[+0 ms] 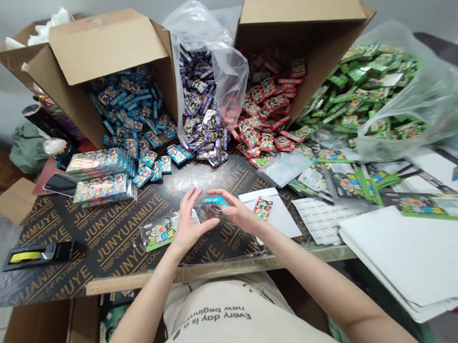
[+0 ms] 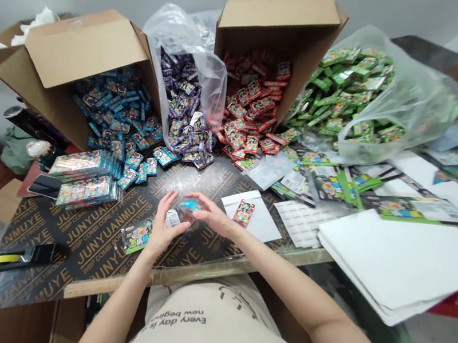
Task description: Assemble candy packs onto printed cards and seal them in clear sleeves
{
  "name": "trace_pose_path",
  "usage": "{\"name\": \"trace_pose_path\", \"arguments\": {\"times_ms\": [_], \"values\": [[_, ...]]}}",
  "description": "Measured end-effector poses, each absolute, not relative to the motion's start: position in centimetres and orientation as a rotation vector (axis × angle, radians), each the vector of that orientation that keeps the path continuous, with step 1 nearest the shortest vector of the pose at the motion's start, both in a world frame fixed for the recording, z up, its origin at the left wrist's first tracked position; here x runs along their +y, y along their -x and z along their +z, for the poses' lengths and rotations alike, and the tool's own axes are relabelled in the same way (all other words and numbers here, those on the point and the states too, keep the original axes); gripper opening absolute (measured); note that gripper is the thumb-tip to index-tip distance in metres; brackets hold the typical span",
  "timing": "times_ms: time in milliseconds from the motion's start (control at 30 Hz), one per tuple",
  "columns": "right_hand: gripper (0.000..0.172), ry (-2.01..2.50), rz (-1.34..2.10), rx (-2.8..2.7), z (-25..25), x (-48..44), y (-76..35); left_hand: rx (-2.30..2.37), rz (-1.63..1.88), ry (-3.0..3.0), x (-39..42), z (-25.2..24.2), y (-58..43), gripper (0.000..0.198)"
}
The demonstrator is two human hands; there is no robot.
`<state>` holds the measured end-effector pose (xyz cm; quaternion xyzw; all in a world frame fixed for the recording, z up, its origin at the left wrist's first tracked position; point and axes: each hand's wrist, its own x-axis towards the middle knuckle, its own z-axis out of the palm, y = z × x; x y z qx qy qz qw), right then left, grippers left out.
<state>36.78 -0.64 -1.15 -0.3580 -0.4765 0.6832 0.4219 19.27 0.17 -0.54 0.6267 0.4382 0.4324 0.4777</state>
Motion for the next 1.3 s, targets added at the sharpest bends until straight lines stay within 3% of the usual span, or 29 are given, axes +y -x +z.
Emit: {"name": "trace_pose_path", "arguments": {"times_ms": [67, 167, 467, 567, 667, 800, 933, 1067, 1200, 1300], "values": [[0.065, 0.727, 2.07, -1.041, -1.0, -1.2, -37.3, 1.099, 0.983, -1.538, -0.1, 0.0, -18.8, 0.051], [0.07, 0.646, 2.327, -0.921, -1.2, -1.8, -37.5, 1.13, 0.947, -1.414, -0.5, 0.3, -18.5, 0.024], [0.089, 0.723, 2.419, -0.981, -2.6, -2.0, -36.9, 1.008, 0.823, -1.229, -2.0, 0.1, -19.4, 0.022], [0.09, 0.935, 2.11, -1.157, -3.1, -2.0, -36.8, 1.033, 0.885, -1.055, -1.8, 0.0, -19.4, 0.025], [0.083, 1.127, 1.411, -1.443, -2.9, -2.3, -36.9, 1.092, 0.946, -0.853, -1.2, -0.1, -18.8, 0.025], [0.096, 1.13, 0.814, -1.872, -1.9, -3.0, -36.6, 1.108, 0.936, -0.821, -1.1, -0.6, -18.4, 0.025], [0.079, 1.043, 0.747, -1.88, -1.8, -3.2, -35.5, 0.968, 0.938, -0.634, -1.9, -1.4, -19.0, 0.032], [0.093, 0.94, 1.058, -1.567, -2.4, -3.1, -34.9, 0.694, 0.717, -0.334, -2.6, -1.9, -19.3, 0.053], [0.095, 0.987, 1.096, -1.662, -2.7, -3.6, -35.2, 0.845, 0.8, -0.339, -2.3, -2.0, -19.1, 0.036], [0.1, 1.082, 0.949, -1.781, -2.7, -4.0, -35.5, 1.024, 0.882, -0.493, -1.9, -2.1, -19.1, 0.036]]}}
